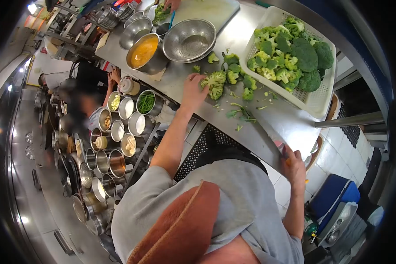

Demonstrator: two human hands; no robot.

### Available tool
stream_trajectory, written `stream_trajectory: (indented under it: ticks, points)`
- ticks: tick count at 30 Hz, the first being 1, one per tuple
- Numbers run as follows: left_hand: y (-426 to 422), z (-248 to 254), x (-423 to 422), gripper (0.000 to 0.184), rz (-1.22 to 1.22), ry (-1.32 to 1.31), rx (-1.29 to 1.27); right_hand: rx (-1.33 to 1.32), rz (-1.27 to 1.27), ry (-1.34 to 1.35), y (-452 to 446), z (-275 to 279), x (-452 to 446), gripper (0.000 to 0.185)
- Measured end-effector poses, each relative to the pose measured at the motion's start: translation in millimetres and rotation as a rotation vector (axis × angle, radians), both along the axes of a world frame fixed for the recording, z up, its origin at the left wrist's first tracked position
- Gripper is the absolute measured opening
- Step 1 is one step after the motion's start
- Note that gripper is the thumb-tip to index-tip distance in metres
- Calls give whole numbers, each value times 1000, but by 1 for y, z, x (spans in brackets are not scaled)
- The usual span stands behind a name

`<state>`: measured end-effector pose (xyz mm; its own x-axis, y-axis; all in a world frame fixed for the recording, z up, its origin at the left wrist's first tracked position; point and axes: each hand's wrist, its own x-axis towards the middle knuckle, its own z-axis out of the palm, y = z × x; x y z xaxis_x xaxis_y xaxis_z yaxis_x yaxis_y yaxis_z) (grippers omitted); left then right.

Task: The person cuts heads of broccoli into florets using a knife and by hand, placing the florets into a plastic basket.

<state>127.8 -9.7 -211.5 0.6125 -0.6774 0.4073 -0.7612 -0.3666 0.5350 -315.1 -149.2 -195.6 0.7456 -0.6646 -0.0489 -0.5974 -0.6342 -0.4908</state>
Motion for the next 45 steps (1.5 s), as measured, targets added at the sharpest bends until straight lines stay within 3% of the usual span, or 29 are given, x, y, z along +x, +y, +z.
stream_trajectory:
  ticks: [6,9,13,16,18,20,25,27,33,35,40,43,45]
  points:
    - [5,-13,25,48,-152,342,86,-94,-25,92,-20,-6,14,58]
    - [5,-17,32,56,-230,242,133,-101,-43,147,-16,-11,20,59]
    - [4,-7,38,62,-300,356,179,-105,-78,132,-7,-13,33,59]
    - [-11,-10,45,51,-376,269,170,-58,-127,139,4,-6,36,56]
    - [-28,-12,49,38,-473,79,120,-15,-162,146,11,-6,34,53]
    - [-43,-14,48,31,-474,33,155,22,-169,13,18,-13,26,52]
    - [-55,-38,34,22,-446,-162,178,58,-208,0,36,-1,37,49]
    - [-55,-46,31,18,-365,-266,24,63,-239,-25,42,-1,41,48]
    - [-53,-46,21,16,-306,-259,34,99,-278,-126,54,6,55,45]
    - [-50,-45,20,17,-336,-256,58,116,-210,-242,57,7,63,43]
    - [-47,-34,17,15,-324,-193,68,155,-128,-247,53,12,85,41]
    - [-36,-18,25,17,-381,-67,138,177,-111,-249,49,15,93,42]
    - [-22,-8,31,21,-618,-267,123,195,-101,-264,49,16,96,42]
